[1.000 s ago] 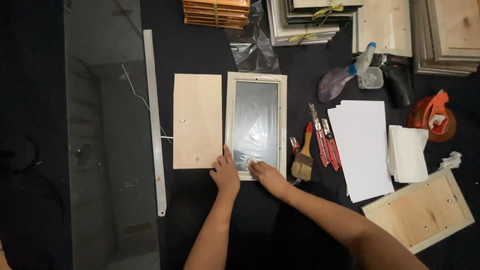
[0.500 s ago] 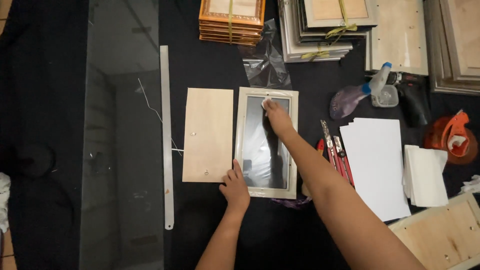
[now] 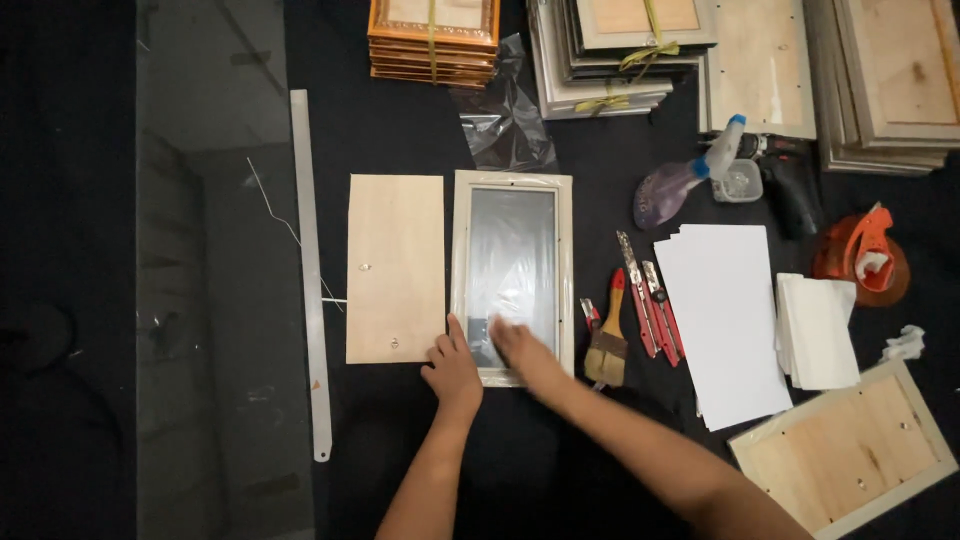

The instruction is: Cleaning a glass pane for a frame and cutting a paper backing to size using a ruler and utility knife.

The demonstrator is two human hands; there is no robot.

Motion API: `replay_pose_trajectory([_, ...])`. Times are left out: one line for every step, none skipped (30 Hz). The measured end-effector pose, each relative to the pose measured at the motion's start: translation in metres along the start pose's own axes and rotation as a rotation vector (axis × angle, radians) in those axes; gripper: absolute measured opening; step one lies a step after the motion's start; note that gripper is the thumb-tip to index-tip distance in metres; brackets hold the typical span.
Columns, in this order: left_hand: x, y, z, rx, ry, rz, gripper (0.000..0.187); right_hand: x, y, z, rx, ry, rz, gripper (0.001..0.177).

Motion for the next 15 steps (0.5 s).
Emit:
replay_pose_trajectory([0.002,0.0,0.003,0.0,-0.001,0.002,0.072,-0.01,0.013,0.0,0.0,-0.002,0.001,0.052])
replay_pose_trajectory([0.002,0.0,0.001,0.066,-0.025,-0.014,0.067,-0.028,0.026,0.0,0.0,0.072,-0.091,0.046])
replay_pose_trajectory([0.001,0.001,-0.001,0.133,-0.048,-0.029,0.063,-0.046,0.039,0.0,0.001,0.145,-0.182,0.041])
replay_pose_trajectory([0.0,0.002,-0.003,0.134,-0.05,-0.024,0.063,-0.043,0.037,-0.008,0.003,0.142,-0.178,0.041])
replay_pose_trajectory([-0.001,0.002,-0.004,0.111,-0.074,-0.018,0.064,-0.043,0.036,-0.016,0.01,0.183,-0.209,0.04])
replay_pose_trajectory([0.0,0.001,-0.005,0.09,-0.097,-0.009,0.064,-0.042,0.034,-0.025,0.017,0.225,-0.238,0.038])
replay_pose_trajectory([0.001,0.001,-0.004,0.092,-0.098,-0.002,0.064,-0.031,0.025,-0.025,0.02,0.223,-0.23,0.038])
replay_pose_trajectory([0.001,0.0,-0.004,0.122,-0.093,-0.016,0.065,-0.018,0.016,-0.03,0.064,0.175,-0.194,0.04])
replay_pose_trajectory([0.001,-0.001,-0.004,0.151,-0.087,-0.031,0.066,-0.004,0.006,-0.034,0.108,0.128,-0.157,0.042])
replay_pose_trajectory([0.0,0.001,-0.007,0.153,-0.085,-0.031,0.066,0.015,-0.013,-0.027,0.108,0.13,-0.156,0.042])
replay_pose_trajectory([0.0,0.002,-0.007,0.112,-0.089,-0.023,0.072,0.042,-0.033,-0.025,0.16,-0.007,-0.06,0.043])
replay_pose_trajectory([0.0,0.0,-0.007,0.074,-0.091,-0.016,0.078,0.071,-0.054,-0.023,0.214,-0.141,0.035,0.045])
replay_pose_trajectory([0.0,-0.002,-0.007,0.08,-0.088,-0.015,0.078,0.088,-0.072,-0.029,0.218,-0.135,0.036,0.045])
replay_pose_trajectory([0.0,-0.001,-0.001,-0.002,-0.068,0.008,0.082,0.105,-0.089,-0.037,0.25,-0.091,0.072,0.04])
replay_pose_trajectory([-0.001,0.001,0.005,-0.084,-0.048,0.031,0.085,0.122,-0.106,-0.045,0.283,-0.046,0.107,0.035])
Point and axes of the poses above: each hand's wrist, its own y-axis away from the middle knuckle, its own z-axis out of the palm, x = y × z, the point moved 7 cm from there along -y, towards the middle knuckle, and after that the axes turned 3 degrees about -z, right-handed, at the moved point
